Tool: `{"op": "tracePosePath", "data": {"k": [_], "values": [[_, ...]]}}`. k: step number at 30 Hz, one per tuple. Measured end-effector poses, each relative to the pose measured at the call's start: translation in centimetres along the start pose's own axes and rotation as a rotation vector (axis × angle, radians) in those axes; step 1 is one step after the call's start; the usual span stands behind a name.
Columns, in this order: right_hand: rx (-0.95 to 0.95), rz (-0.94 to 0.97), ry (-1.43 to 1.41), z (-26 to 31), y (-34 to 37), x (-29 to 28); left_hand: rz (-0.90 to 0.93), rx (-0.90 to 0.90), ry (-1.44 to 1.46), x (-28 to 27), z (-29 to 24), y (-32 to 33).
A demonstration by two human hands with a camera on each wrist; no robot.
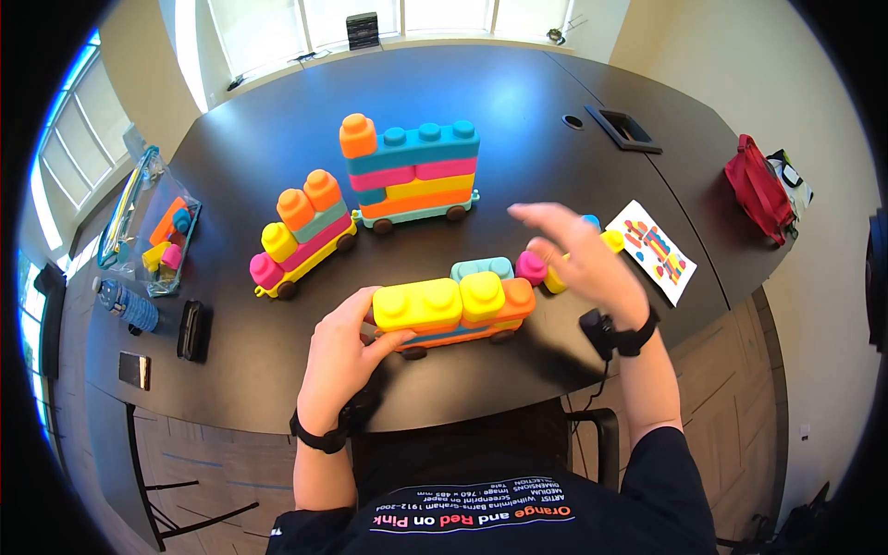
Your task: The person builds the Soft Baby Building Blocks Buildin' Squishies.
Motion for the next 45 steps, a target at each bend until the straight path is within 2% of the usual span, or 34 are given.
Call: {"op": "tracePosePath", "data": {"k": [2, 5, 6, 7, 9, 11, 13, 15, 16, 18, 22, 24, 27, 31, 33, 36, 45], "values": [[0.148, -0.004, 0.262, -5.2, 0.0, -1.4, 0.003, -0.011, 0.015, 0.0, 0.1, 0.1], [0.403, 0.287, 0.596, -14.8, 2.1, 0.0, 0.005, -0.014, 0.008, 0.0, 0.1, 0.1], [0.467, 0.376, 0.667, -16.1, 2.5, 0.3, 0.004, -0.013, 0.009, 0.0, 0.0, 0.0], [0.465, 0.374, 0.669, -16.4, 2.6, 0.3, 0.004, -0.010, 0.026, 0.1, -0.1, 0.0], [0.639, 0.611, 0.585, -18.3, 4.4, 2.0, -0.001, -0.010, 0.043, 0.0, -0.1, 0.0], [0.570, 0.548, 0.572, -19.6, 4.6, 2.7, -0.001, 0.000, 0.033, 0.0, 0.0, 0.0], [0.502, 0.485, 0.556, -18.4, 3.8, 2.6, -0.014, 0.005, 0.034, 0.0, 0.0, 0.1], [0.352, 0.239, 0.304, -14.9, 2.2, 1.1, -0.024, 0.011, 0.033, -0.2, -0.1, 0.0], [0.353, 0.240, 0.303, -13.3, 1.9, 0.8, -0.024, 0.011, 0.034, -0.2, -0.1, 0.0], [0.195, 0.149, -0.035, -7.7, 0.8, 0.2, -0.021, 0.010, 0.037, -0.1, -0.1, 0.0], [0.136, 0.162, -0.344, -1.9, 1.3, 0.7, -0.007, 0.007, 0.055, -0.1, -0.1, 0.0], [0.036, 0.156, -0.382, 0.0, 1.7, 0.9, 0.005, 0.003, 0.049, 0.0, 0.0, 0.0], [-0.017, 0.187, -0.378, 0.9, 2.3, 2.0, 0.006, 0.005, 0.038, 0.0, 0.0, 0.0], [0.035, 0.251, -0.419, 0.9, 2.8, 2.5, -0.001, 0.011, 0.043, 0.1, 0.1, 0.0], [-0.024, 0.186, -0.368, 1.4, 2.8, 2.0, -0.014, 0.027, 0.057, 0.0, -0.1, 0.0], [-0.088, 0.238, -0.294, 2.3, 2.9, 1.4, -0.009, 0.025, 0.034, 0.1, -0.4, -0.1], [-0.073, 0.165, -0.334, 1.9, 3.6, 2.3, 0.008, -0.023, 0.026, 0.2, 0.2, 0.0]]}}
Point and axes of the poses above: each hand's wrist, its own y-axis away from the middle knuckle, its own x-axis out of the palm, z = x × y, the point moved 10 cm from there along -y, towards the middle knuckle, and after that the axes turned 15 degrees about y, right-handed, at the moved point
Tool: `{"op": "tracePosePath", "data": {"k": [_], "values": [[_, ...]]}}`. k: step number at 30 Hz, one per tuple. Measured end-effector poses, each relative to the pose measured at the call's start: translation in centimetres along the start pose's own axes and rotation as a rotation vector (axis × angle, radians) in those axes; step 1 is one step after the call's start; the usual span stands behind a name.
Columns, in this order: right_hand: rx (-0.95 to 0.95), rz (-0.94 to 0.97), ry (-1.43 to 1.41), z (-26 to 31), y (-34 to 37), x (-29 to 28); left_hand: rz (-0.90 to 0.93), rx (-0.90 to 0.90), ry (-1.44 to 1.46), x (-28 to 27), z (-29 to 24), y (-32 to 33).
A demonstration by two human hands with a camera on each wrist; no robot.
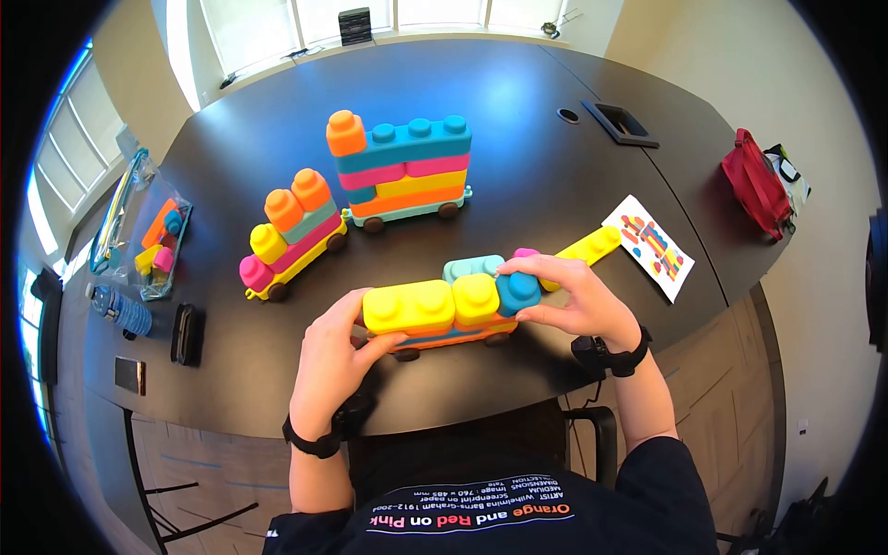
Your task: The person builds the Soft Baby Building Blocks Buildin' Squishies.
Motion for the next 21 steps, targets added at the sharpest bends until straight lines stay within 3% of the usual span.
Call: {"op": "tracePosePath", "data": {"k": [6, 9, 11, 13, 15, 21], "values": [[0.054, 0.063, 0.067, -0.5, 0.2, -1.3, 0.003, 0.007, -0.019, -0.1, 0.1, 0.0], [0.210, -0.040, 0.354, -3.6, 1.2, -5.4, -0.036, 0.041, 0.015, -0.4, -0.2, -0.1], [0.320, 0.058, 0.609, -7.9, 2.7, -7.0, -0.047, 0.049, 0.012, -0.5, 0.0, 0.1], [0.353, 0.117, 0.672, -11.1, 4.5, -7.6, -0.047, 0.045, 0.001, -0.5, 0.1, 0.1], [0.411, 0.299, 0.877, -14.0, 6.1, -6.8, -0.051, 0.044, -0.009, -0.6, 0.1, 0.1], [0.468, 0.233, 0.750, -15.1, 7.7, -7.4, -0.054, 0.053, -0.006, -0.8, -0.2, 0.2]]}}
Point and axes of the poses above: each hand's wrist, its own y-axis away from the middle knuckle, its own x-axis out of the palm, z = x × y, the point moved 10 cm from there along -y, towards the middle knuckle, and after that the axes turned 15 degrees about y, right-handed, at the moved point
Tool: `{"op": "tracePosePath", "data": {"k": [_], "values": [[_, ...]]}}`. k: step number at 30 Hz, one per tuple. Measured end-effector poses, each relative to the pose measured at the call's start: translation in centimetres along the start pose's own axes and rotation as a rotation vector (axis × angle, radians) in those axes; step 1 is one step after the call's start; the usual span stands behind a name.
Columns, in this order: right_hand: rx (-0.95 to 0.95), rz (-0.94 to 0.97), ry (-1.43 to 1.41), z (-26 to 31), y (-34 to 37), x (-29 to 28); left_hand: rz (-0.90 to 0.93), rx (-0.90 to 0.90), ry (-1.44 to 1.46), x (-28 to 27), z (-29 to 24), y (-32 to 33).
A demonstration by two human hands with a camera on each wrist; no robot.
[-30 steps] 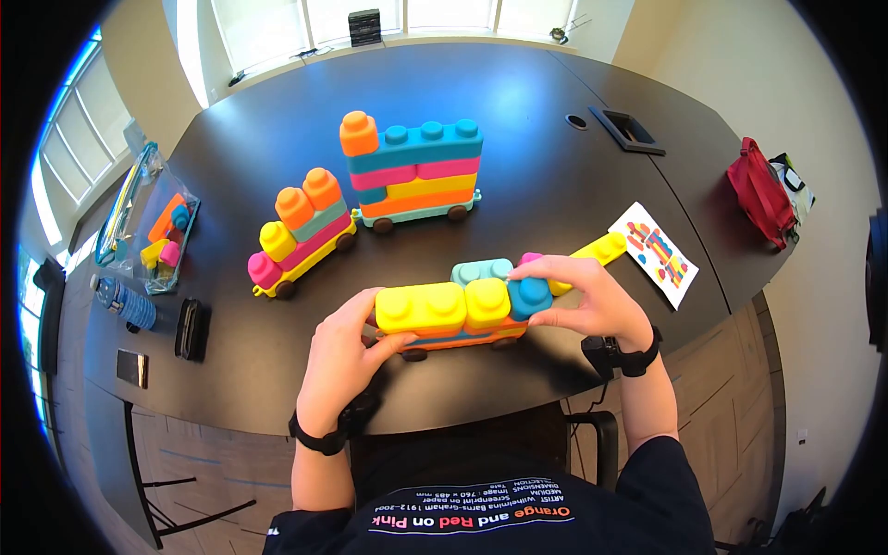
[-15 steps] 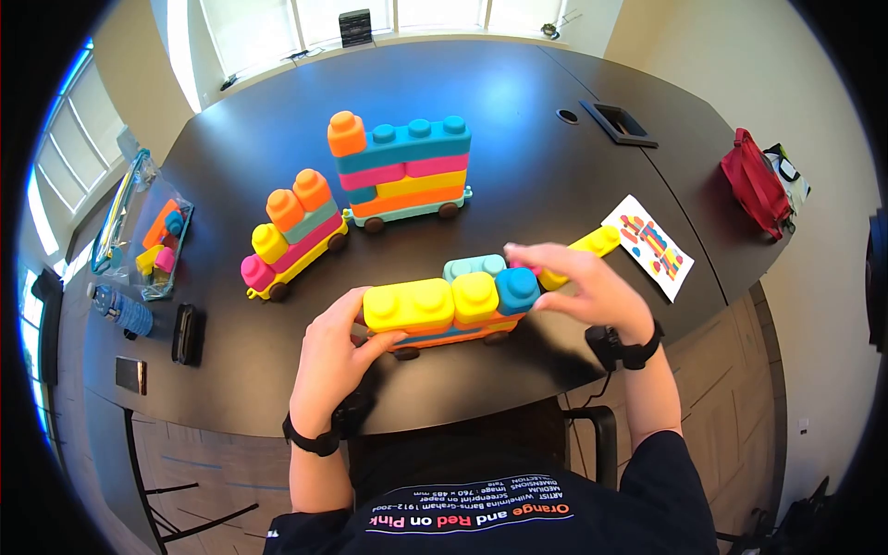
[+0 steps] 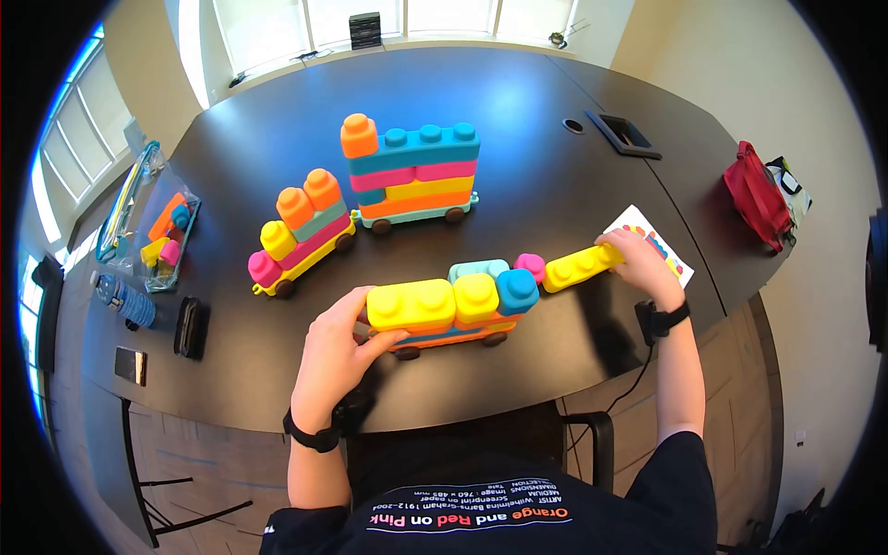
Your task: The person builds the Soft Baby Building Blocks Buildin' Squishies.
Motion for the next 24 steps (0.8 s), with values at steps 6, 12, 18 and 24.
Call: {"op": "tracePosePath", "data": {"k": [6, 12, 18, 24], "values": [[0.049, -0.400, -0.215, 1.4, 2.4, -11.4, 0.075, 0.025, -0.144, -0.4, -0.1, 0.2], [-0.332, -0.583, -0.412, 13.6, 1.3, -15.3, -0.072, 0.191, 0.129, -2.8, -4.3, -0.4], [-0.430, -0.400, -0.566, 20.5, 0.0, -13.6, -0.063, 0.324, 0.213, -2.5, -5.2, -0.4], [-0.430, -0.397, -0.591, 19.9, 0.2, -13.0, -0.086, 0.284, 0.111, -2.4, -4.6, -0.2]]}}
Point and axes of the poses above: each hand's wrist, its own y-axis away from the middle knuckle, its own x-axis out of the palm, z = x × y, the point moved 10 cm from there along -y, towards the middle knuckle, and after that the axes turned 15 degrees about y, right-handed, at the moved point
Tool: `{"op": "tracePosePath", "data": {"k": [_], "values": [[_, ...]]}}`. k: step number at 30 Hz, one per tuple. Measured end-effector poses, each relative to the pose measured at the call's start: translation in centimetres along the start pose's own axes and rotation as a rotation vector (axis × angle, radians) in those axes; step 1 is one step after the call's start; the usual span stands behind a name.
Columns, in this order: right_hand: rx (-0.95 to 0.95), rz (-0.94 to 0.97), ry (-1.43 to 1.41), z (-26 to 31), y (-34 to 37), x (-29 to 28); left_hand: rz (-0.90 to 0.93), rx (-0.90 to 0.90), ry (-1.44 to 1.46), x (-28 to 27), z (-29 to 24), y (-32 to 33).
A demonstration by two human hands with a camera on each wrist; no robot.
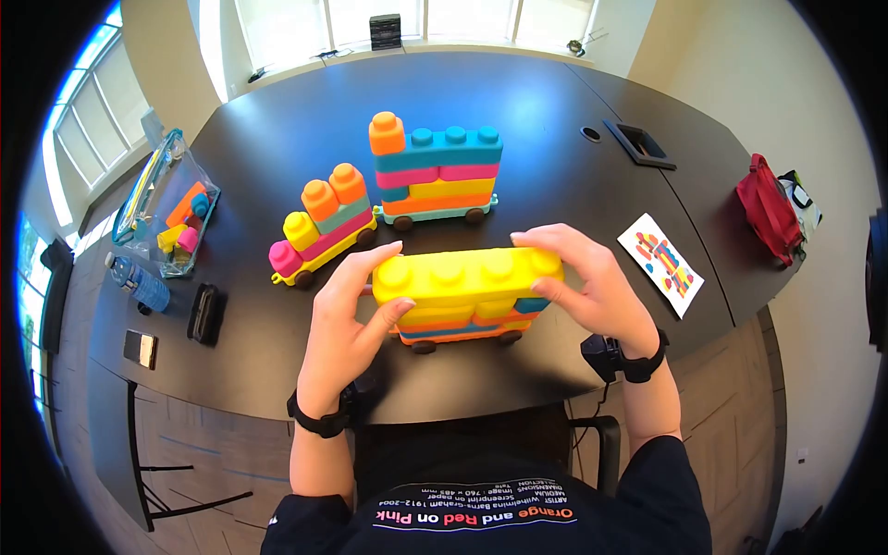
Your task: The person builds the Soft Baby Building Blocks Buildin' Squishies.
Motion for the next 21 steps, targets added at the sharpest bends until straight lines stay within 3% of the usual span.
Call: {"op": "tracePosePath", "data": {"k": [2, 6, 21], "values": [[0.207, 0.009, -0.162, -2.7, 1.0, 0.3, -0.003, 0.016, -0.010, 0.1, -0.2, 0.0], [0.303, 0.015, -0.393, -3.4, 2.2, 1.7, -0.001, 0.090, -0.078, 0.3, -0.6, -0.1], [0.254, -0.064, -0.391, -3.7, 3.5, 2.6, -0.005, -0.067, 0.027, 0.8, 0.5, 0.3]]}}
Point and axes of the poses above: each hand's wrist, its own y-axis away from the middle knuckle, its own x-axis out of the palm, z = x × y, the point moved 10 cm from there along -y, towards the middle knuckle, and after that the axes turned 15 degrees about y, right-handed, at the moved point
